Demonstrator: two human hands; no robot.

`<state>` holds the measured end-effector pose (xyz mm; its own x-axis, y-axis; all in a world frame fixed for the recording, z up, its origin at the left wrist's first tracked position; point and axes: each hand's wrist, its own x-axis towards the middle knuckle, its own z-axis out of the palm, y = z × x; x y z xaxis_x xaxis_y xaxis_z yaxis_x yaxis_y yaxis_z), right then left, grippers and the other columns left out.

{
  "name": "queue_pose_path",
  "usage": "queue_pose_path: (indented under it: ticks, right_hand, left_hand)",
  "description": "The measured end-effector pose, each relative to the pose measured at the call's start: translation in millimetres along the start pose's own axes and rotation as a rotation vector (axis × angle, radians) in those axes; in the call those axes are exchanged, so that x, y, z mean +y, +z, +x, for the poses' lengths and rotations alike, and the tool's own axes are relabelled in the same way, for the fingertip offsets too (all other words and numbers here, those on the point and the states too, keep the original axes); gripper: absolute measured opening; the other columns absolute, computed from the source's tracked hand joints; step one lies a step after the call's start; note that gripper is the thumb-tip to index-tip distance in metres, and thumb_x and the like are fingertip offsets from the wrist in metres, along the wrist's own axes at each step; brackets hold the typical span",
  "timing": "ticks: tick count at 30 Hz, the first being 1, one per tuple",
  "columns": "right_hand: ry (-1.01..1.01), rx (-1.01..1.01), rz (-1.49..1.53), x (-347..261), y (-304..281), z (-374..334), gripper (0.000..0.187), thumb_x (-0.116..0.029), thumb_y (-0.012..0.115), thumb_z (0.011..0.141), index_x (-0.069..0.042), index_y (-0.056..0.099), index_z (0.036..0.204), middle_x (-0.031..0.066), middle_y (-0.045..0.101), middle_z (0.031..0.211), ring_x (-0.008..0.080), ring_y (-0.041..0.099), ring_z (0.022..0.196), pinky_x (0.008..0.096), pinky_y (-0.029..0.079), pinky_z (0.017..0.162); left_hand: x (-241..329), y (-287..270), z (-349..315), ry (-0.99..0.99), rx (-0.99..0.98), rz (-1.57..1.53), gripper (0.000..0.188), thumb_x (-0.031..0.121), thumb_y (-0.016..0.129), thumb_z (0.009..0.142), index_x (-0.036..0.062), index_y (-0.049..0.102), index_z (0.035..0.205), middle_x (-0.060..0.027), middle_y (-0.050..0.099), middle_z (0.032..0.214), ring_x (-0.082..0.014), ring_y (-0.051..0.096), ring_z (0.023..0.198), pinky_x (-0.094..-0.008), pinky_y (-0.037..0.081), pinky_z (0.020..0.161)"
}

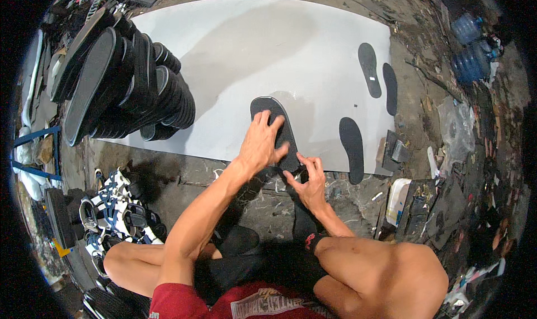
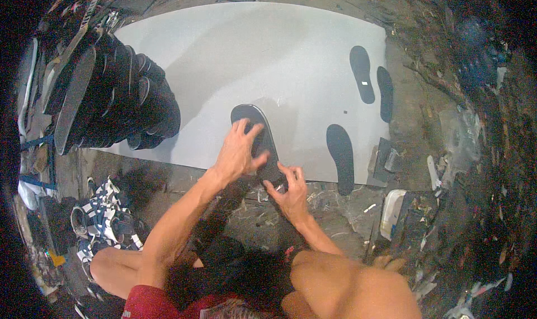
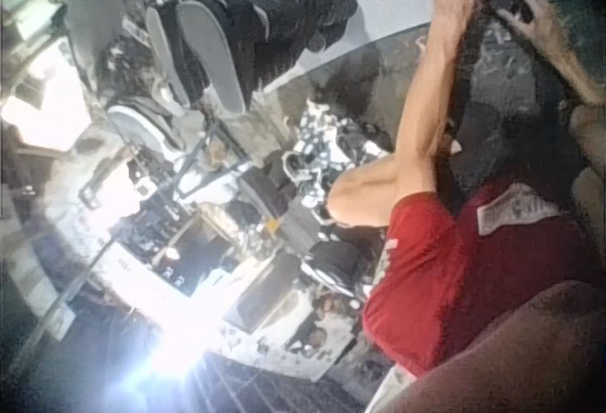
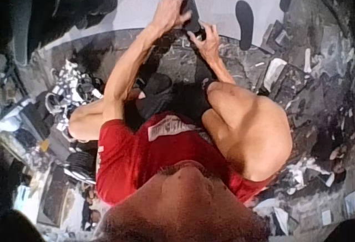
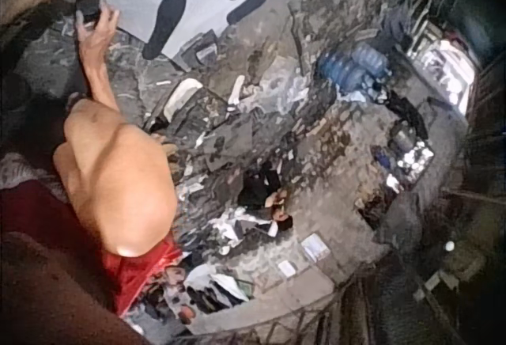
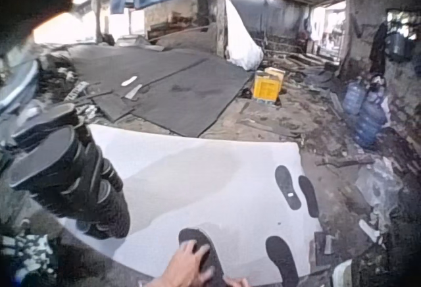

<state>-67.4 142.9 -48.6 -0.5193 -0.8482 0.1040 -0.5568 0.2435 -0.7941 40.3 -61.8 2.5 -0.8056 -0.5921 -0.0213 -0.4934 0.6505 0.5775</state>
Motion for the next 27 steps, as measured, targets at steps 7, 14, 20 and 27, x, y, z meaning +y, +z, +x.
queue_pose_path:
  ticks: [7, 14, 20, 27]
  right_hand:
    - [0.129, -0.102, 0.110, 24.7, -49.5, 84.7, 0.036, -0.030, 0.055, 0.118, -0.003, 0.077, 0.107, 0.0095, 0.061, 0.104, 0.0219, 0.060, 0.093, 0.0392, 0.051, 0.084]
    - [-0.113, -0.592, 0.311, -31.6, -47.7, 217.7, 0.037, -0.030, 0.057, 0.118, -0.001, 0.079, 0.115, 0.0114, 0.080, 0.107, 0.0222, 0.075, 0.102, 0.0376, 0.055, 0.095]
    - [-0.377, -1.042, -0.122, -66.0, -0.5, 224.7, 0.035, -0.029, 0.059, 0.116, 0.000, 0.079, 0.116, 0.0212, 0.078, 0.102, 0.0377, 0.075, 0.101, 0.0485, 0.058, 0.096]
    - [-0.569, -0.959, -0.250, -54.4, 16.3, 225.4, 0.035, -0.031, 0.060, 0.115, -0.001, 0.076, 0.108, 0.0196, 0.074, 0.095, 0.0396, 0.068, 0.099, 0.0545, 0.055, 0.093]
  left_hand:
    - [25.3, 30.6, -18.5, -0.123, -0.130, 0.208, 0.116, 0.037, 0.100, 0.077, -0.0124, 0.042, 0.164, -0.0406, 0.035, 0.170, -0.0558, 0.038, 0.157, -0.0546, 0.033, 0.133]
    - [71.3, 53.9, -10.9, -0.012, -0.225, 0.671, 0.059, 0.016, 0.070, 0.093, -0.0196, 0.066, 0.141, -0.0425, 0.061, 0.150, -0.0582, 0.047, 0.152, -0.0727, 0.025, 0.131]
    - [62.4, 61.6, -8.9, -0.067, -0.357, 0.505, 0.056, 0.017, 0.075, 0.086, -0.0201, 0.074, 0.128, -0.0489, 0.063, 0.142, -0.0646, 0.050, 0.148, -0.0720, 0.027, 0.131]
    - [58.6, 63.6, -10.7, -0.080, -0.305, 0.433, 0.058, 0.019, 0.078, 0.084, -0.0196, 0.075, 0.127, -0.0534, 0.060, 0.140, -0.0678, 0.046, 0.149, -0.0699, 0.024, 0.134]
